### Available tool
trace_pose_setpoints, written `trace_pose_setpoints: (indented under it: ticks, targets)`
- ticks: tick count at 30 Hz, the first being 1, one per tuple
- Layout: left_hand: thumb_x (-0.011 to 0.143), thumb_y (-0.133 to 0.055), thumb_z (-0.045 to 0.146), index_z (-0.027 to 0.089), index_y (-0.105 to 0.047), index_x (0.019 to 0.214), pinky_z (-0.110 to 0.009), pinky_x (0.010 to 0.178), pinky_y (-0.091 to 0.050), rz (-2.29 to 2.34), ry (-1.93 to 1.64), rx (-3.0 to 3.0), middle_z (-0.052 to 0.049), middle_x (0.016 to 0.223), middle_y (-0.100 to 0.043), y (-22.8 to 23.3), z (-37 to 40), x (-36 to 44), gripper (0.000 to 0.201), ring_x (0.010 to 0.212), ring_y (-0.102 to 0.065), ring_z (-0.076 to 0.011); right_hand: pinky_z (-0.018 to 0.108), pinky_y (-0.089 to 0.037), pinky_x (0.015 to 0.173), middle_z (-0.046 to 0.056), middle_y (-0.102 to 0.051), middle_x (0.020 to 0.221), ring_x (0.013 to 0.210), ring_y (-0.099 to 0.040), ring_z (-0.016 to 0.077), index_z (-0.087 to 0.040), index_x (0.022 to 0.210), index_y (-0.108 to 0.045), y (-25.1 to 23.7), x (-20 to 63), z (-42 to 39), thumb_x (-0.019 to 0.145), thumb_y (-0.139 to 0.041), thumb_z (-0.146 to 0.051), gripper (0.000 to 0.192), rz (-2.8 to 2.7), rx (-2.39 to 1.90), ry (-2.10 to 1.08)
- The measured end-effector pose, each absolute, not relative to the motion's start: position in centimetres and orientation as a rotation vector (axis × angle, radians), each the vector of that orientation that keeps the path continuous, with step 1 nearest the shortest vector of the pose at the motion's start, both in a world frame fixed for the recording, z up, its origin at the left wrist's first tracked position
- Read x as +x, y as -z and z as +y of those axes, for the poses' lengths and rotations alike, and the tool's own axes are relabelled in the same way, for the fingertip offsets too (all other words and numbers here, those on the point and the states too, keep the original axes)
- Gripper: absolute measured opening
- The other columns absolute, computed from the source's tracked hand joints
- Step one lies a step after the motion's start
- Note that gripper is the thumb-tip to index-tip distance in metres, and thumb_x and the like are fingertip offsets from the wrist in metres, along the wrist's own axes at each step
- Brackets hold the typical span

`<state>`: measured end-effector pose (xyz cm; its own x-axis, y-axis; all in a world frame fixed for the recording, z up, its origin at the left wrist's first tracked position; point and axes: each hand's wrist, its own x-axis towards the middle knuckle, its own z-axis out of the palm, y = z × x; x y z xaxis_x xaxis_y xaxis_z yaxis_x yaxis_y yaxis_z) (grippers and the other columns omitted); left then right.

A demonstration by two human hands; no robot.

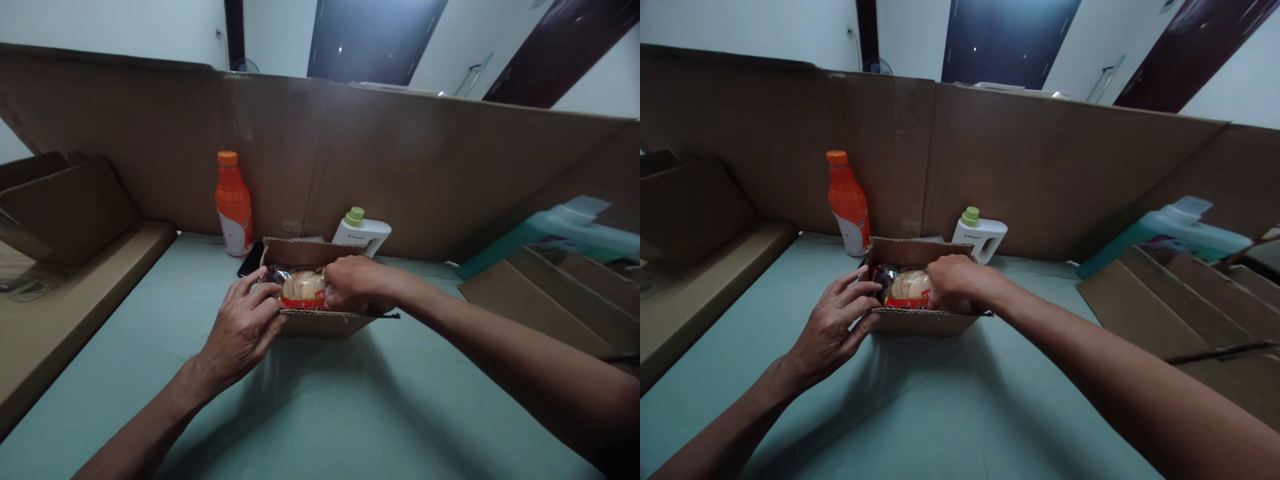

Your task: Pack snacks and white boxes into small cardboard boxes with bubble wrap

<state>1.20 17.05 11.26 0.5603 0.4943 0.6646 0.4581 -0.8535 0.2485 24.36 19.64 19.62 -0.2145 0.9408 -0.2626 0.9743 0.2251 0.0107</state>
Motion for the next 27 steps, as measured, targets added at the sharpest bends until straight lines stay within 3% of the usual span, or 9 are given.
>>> trace_pose_setpoints:
  ticks: [4, 10, 14, 16, 18, 19, 21, 24, 27]
  targets:
    - [0.098, -0.055, 0.020, 0.018, -0.063, 0.095, -0.056, 0.104, -0.049, 0.828, -1.214, 2.698, -0.008, 0.113, -0.071, -11.2, 17.1, 1.4, 0.009, 0.135, -0.048, -0.0349, 0.034, -0.046, 0.066, 0.011, -0.078, 0.093, 0.085, -0.072, 0.0286, -0.020, 0.101, -0.076, -22.2, 26.9, 16.7, 0.084, -0.064, -0.041, 0.030, 2.201, 1.679, 0.070]
    - [0.097, -0.054, 0.018, 0.018, -0.064, 0.096, -0.054, 0.107, -0.047, 0.827, -1.215, 2.684, -0.008, 0.113, -0.071, -11.2, 17.3, 1.4, 0.010, 0.133, -0.049, -0.0326, 0.032, -0.045, 0.062, 0.014, -0.078, 0.086, 0.079, -0.073, 0.0266, -0.016, 0.088, -0.078, -21.5, 24.5, 16.9, 0.083, -0.059, -0.018, 0.020, 2.040, 1.705, -0.033]
    - [0.098, -0.055, 0.019, 0.021, -0.065, 0.103, -0.054, 0.108, -0.047, 0.851, -1.224, 2.672, -0.008, 0.120, -0.068, -11.1, 17.8, 1.5, 0.012, 0.133, -0.050, -0.0316, 0.031, -0.046, 0.064, 0.011, -0.078, 0.083, 0.078, -0.072, 0.0257, -0.018, 0.088, -0.078, -22.1, 24.7, 17.5, 0.085, -0.064, -0.029, 0.018, 2.160, 1.698, 0.070]
    - [0.097, -0.056, 0.021, 0.024, -0.060, 0.125, -0.055, 0.111, -0.045, 0.894, -1.302, 2.600, -0.011, 0.149, -0.049, -10.7, 17.7, 1.4, 0.028, 0.139, -0.045, -0.0318, 0.031, -0.048, 0.068, 0.009, -0.078, 0.086, 0.080, -0.072, 0.0247, -0.019, 0.091, -0.078, -22.6, 26.6, 16.2, 0.088, -0.063, -0.038, 0.025, 2.310, 1.869, 0.112]
    - [0.096, -0.060, 0.025, 0.031, -0.040, 0.149, -0.058, 0.116, -0.039, 0.949, -1.392, 2.483, -0.012, 0.167, -0.017, -10.0, 17.1, 0.9, 0.058, 0.148, -0.035, -0.0335, 0.032, -0.050, 0.073, 0.007, -0.078, 0.091, 0.083, -0.071, 0.0235, -0.020, 0.095, -0.077, -22.4, 29.2, 13.8, 0.090, -0.058, -0.042, 0.029, 2.487, 2.247, 0.074]
    - [0.094, -0.062, 0.028, 0.035, -0.028, 0.155, -0.059, 0.117, -0.035, 0.980, -1.413, 2.405, -0.011, 0.169, -0.009, -9.4, 16.7, 0.5, 0.070, 0.150, -0.031, -0.0348, 0.033, -0.051, 0.076, 0.006, -0.078, 0.094, 0.086, -0.071, 0.0232, -0.021, 0.096, -0.076, -21.8, 30.4, 12.3, 0.090, -0.057, -0.041, 0.029, 2.542, 2.475, 0.043]
    - [0.092, -0.066, 0.036, 0.039, -0.016, 0.159, -0.062, 0.118, -0.032, 1.041, -1.370, 2.202, -0.011, 0.169, -0.011, -7.9, 16.1, -0.5, 0.085, 0.151, -0.029, -0.0369, 0.036, -0.053, 0.080, 0.008, -0.078, 0.098, 0.089, -0.071, 0.0237, -0.020, 0.099, -0.074, -19.7, 32.2, 9.4, 0.088, -0.057, -0.041, 0.029, 2.564, 2.861, 0.056]
    - [0.087, -0.069, 0.046, 0.039, -0.009, 0.160, -0.062, 0.117, -0.034, 1.124, -1.185, 1.826, -0.011, 0.168, -0.016, -5.3, 16.4, -1.2, 0.095, 0.149, -0.033, -0.0380, 0.040, -0.055, 0.084, 0.011, -0.074, 0.116, 0.101, -0.070, 0.0261, -0.020, 0.119, -0.068, -14.7, 32.6, 7.3, 0.078, -0.067, -0.042, 0.046, 2.528, 3.010, 0.501]
    - [0.083, -0.070, 0.055, 0.032, -0.017, 0.159, -0.056, 0.116, -0.038, 1.073, -1.042, 1.584, -0.014, 0.162, -0.032, -4.1, 17.4, 0.4, 0.095, 0.145, -0.041, -0.0357, 0.039, -0.055, 0.086, 0.011, -0.071, 0.126, 0.107, -0.068, 0.0267, -0.020, 0.131, -0.060, -10.1, 31.4, 8.9, 0.069, -0.078, -0.042, 0.068, 2.475, 2.931, 1.009]
